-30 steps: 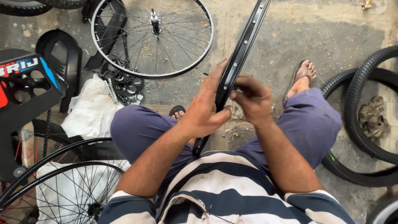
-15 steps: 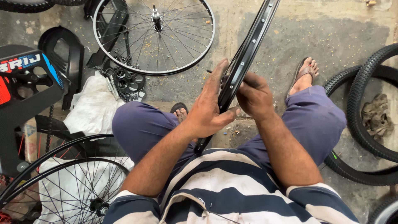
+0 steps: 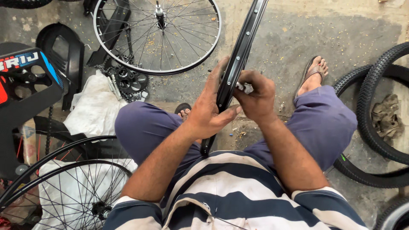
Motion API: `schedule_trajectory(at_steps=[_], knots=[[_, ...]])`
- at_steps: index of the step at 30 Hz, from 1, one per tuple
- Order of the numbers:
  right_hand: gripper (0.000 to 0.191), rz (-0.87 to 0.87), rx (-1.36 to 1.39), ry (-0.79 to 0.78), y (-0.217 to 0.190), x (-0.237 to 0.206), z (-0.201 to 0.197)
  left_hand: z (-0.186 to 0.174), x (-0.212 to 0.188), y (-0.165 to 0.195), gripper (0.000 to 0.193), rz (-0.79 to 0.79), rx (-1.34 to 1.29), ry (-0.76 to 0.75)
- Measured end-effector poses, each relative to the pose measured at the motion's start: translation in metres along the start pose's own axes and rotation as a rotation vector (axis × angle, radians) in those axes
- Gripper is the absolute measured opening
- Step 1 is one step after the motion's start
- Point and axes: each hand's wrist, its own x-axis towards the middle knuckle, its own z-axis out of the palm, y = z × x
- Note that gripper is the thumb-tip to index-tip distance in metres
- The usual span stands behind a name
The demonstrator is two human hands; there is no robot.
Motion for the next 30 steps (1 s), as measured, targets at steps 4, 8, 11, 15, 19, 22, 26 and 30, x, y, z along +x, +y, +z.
schedule_trajectory(at_steps=[4,8,11,15,19,22,26,30], knots=[[0.026,0.119,0.046,-0.195,-0.003,0.006,-0.01,-0.002,-0.004,-0.002,0.105,0.013,0.029,0.016],[0.024,0.17,0.268,-0.279,-0.009,0.013,-0.016,0.0,-0.005,-0.003,0.106,0.006,0.074,0.02],[0.031,0.305,0.42,-0.284,-0.013,0.015,-0.015,0.0,-0.004,-0.002,0.108,0.025,0.119,0.026],[0.035,0.08,0.372,-0.225,-0.015,0.014,-0.01,-0.003,-0.005,-0.004,0.109,0.038,0.095,0.017],[0.043,-0.015,0.298,-0.199,-0.026,0.014,-0.008,-0.002,-0.01,-0.015,0.112,0.055,-0.005,-0.021],[0.032,-0.169,-0.137,-0.072,-0.045,0.017,-0.008,0.01,-0.013,-0.031,0.072,-0.044,-0.71,0.073],[0.031,-0.213,-0.284,-0.019,-0.068,0.017,-0.004,0.025,-0.019,-0.062,0.043,-0.157,-0.974,0.14],[0.031,-0.194,-0.306,-0.115,-0.068,0.01,-0.012,0.035,-0.022,-0.09,0.033,-0.213,-1.164,0.054]])
